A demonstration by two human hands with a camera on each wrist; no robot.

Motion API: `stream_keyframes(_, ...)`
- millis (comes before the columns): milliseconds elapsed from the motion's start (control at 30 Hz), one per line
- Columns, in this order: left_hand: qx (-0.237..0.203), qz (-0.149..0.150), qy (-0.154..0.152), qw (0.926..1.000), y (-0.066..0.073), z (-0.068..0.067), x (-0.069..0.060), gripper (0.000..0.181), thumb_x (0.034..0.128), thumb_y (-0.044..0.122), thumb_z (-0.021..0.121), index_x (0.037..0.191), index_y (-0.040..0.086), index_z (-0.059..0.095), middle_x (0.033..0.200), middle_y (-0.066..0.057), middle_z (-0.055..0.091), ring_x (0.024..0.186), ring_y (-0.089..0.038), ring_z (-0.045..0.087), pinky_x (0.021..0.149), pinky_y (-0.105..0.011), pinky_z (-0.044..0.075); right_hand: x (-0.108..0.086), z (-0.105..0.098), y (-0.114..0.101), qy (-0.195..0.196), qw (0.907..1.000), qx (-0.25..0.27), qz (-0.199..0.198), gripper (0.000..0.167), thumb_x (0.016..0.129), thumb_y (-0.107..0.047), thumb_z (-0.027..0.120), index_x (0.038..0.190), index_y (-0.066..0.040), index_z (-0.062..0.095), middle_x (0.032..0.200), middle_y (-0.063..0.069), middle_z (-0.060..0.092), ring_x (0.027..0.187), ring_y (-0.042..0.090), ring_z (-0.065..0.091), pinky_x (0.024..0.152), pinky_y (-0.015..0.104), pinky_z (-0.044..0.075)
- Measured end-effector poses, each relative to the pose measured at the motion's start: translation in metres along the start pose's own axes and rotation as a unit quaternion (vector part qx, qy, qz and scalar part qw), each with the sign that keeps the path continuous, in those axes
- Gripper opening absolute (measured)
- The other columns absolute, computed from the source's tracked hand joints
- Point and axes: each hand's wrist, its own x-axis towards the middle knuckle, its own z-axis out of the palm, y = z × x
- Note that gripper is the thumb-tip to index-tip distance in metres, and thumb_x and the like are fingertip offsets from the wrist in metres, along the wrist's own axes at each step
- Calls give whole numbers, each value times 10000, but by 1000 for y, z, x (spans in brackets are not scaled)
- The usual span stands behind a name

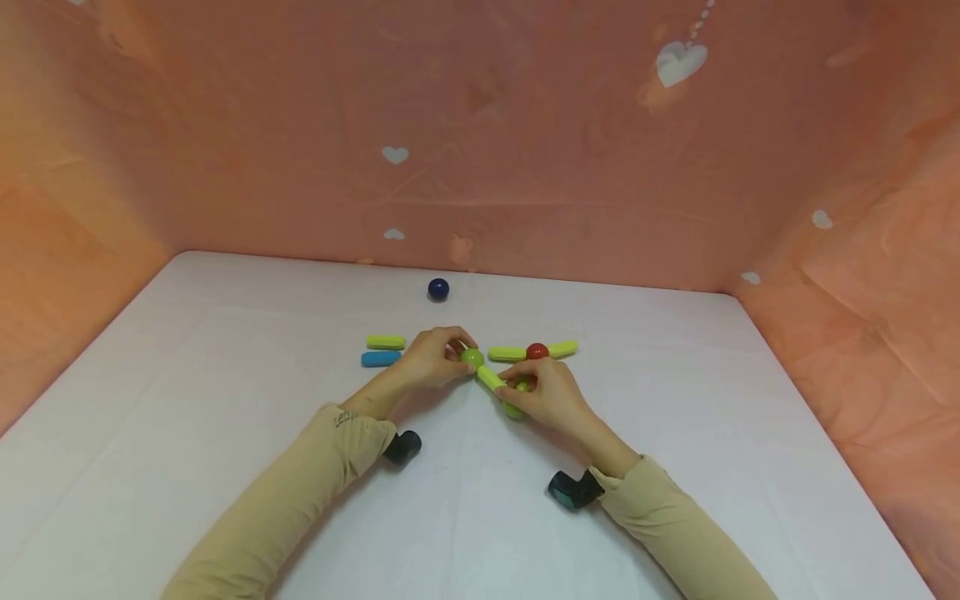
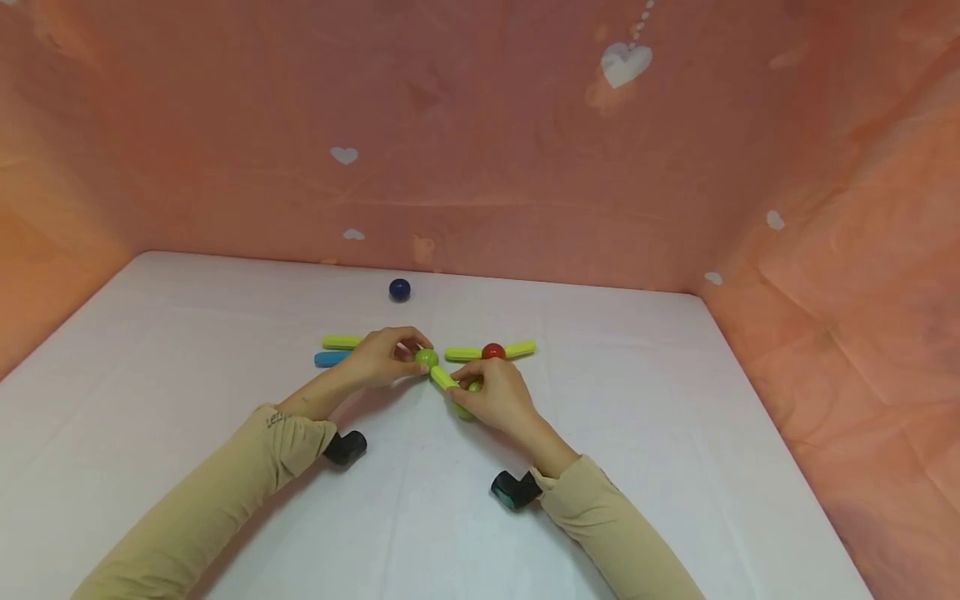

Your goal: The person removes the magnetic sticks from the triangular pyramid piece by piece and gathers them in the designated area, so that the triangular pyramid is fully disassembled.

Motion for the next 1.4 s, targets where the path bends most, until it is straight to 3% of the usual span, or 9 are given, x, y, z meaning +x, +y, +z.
stream_keyframes(100, -14, 21, -45, 10000, 1, 1, 3, 281, 865, 146, 702, 1125, 66, 631, 1056, -117, 639, 916, -214, 564, 844, -342, 463, -2, -1, 2, 59, 10000, 3, 20, 188, 795, -160, 763, 947, -50, 752, 787, 17, 689, 584, 96, 449, 506, 201, 345)
stream_keyframes(267, 119, 94, 222, 9996, 1, 2, 8, 273, 866, 142, 698, 1103, 30, 623, 1015, -134, 641, 897, -226, 567, 811, -330, 465, -9, -3, 5, 196, 9998, -70, -32, 175, 777, -139, 772, 931, -58, 755, 775, 13, 687, 599, 103, 441, 527, 208, 335)
stream_keyframes(400, 227, -28, 244, 9994, 2, 1, 11, 288, 855, 155, 711, 1100, 30, 626, 1013, -137, 642, 913, -240, 571, 816, -338, 463, -11, -5, 11, 332, 9994, -23, -23, 190, 779, -131, 770, 956, -66, 748, 787, 12, 691, 602, 98, 434, 536, 199, 323)
stream_keyframes(533, 149, -287, 329, 9989, 3, 1, 16, 311, 870, 180, 698, 1132, 30, 624, 1049, -146, 644, 970, -262, 579, 855, -363, 468, -9, -8, 14, 230, 9996, 131, -60, 190, 784, -134, 765, 959, -63, 744, 781, 23, 692, 572, 92, 433, 511, 193, 317)
stream_keyframes(700, -207, -655, 747, 9948, 5, 1, 27, 337, 868, 180, 696, 1154, 18, 620, 1087, -165, 648, 1005, -283, 588, 870, -375, 478, -5, -9, 15, 14, 9997, 228, -81, 202, 799, -146, 754, 982, -61, 741, 801, 25, 698, 561, 92, 436, 496, 193, 322)
stream_keyframes(867, -654, -907, 1351, 9845, 6, -2, 38, 355, 857, 144, 688, 1175, 7, 608, 1112, -193, 649, 1037, -308, 597, 877, -378, 488, -2, -10, 14, -100, 9997, 222, -80, 198, 801, -160, 758, 979, -75, 742, 791, 7, 690, 580, 94, 447, 515, 198, 339)
stream_keyframes(1100, -832, -1006, 1969, 9717, 6, -3, 48, 352, 849, 108, 688, 1173, -8, 612, 1090, -213, 668, 1026, -320, 621, 865, -367, 507, -2, -12, 13, -198, 9994, 281, -96, 197, 801, -166, 757, 974, -72, 742, 779, 1, 679, 568, 91, 438, 504, 196, 331)
stream_keyframes(1200, -767, -1002, 2032, 9710, 7, -4, 51, 345, 848, 110, 686, 1163, -10, 616, 1082, -214, 676, 1019, -321, 629, 861, -366, 510, -2, -12, 13, -188, 9993, 297, -99, 196, 800, -165, 757, 972, -72, 742, 777, 1, 677, 565, 88, 434, 500, 195, 329)
stream_keyframes(1400, -454, -1018, 1840, 9766, 9, -1, 55, 345, 863, 129, 681, 1165, -22, 607, 1094, -224, 659, 1030, -335, 614, 883, -392, 489, -2, -14, 16, -192, 9994, 263, -112, 197, 802, -165, 752, 975, -72, 740, 775, -5, 672, 565, 88, 430, 496, 194, 324)
